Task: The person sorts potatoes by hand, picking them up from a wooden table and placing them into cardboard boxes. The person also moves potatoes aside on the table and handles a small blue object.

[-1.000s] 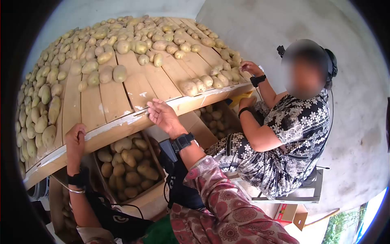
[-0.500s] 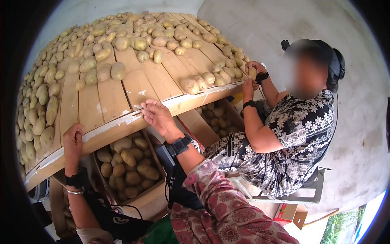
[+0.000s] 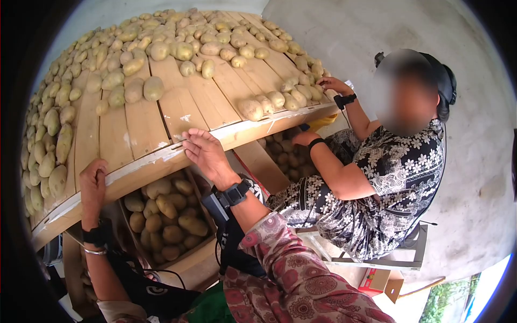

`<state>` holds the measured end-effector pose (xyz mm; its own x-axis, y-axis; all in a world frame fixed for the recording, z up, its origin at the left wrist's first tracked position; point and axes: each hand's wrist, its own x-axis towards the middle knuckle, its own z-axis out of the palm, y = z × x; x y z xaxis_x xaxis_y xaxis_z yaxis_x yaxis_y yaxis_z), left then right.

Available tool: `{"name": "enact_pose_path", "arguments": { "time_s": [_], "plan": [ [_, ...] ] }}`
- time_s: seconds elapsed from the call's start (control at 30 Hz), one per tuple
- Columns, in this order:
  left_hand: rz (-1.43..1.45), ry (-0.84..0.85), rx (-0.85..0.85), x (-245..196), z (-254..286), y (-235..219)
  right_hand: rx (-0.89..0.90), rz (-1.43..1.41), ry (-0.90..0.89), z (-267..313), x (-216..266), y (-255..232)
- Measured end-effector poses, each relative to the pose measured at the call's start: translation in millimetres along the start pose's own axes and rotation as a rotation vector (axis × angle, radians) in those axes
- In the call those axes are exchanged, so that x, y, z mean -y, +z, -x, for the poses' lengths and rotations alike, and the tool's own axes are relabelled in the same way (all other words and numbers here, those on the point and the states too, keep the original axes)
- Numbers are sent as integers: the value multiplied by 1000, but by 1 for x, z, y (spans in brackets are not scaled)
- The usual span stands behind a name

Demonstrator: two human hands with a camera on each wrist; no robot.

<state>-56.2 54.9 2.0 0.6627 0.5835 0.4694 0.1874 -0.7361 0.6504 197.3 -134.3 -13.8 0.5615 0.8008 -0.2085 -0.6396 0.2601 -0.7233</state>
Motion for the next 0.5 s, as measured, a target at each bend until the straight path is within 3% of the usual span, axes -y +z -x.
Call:
{"name": "enact_pose_path", "arguments": {
  "time_s": [0.33,0.43,0.5],
  "plan": [
    [10,17,28,0,-2,-4,3,17,-13,6,-2,7],
    [-41,73,-53,1,1,0,1,-6,1,7,0,8],
    [-92,40,-29,2,3,-7,149,1,-53,4,-5,-3]
  ]
}}
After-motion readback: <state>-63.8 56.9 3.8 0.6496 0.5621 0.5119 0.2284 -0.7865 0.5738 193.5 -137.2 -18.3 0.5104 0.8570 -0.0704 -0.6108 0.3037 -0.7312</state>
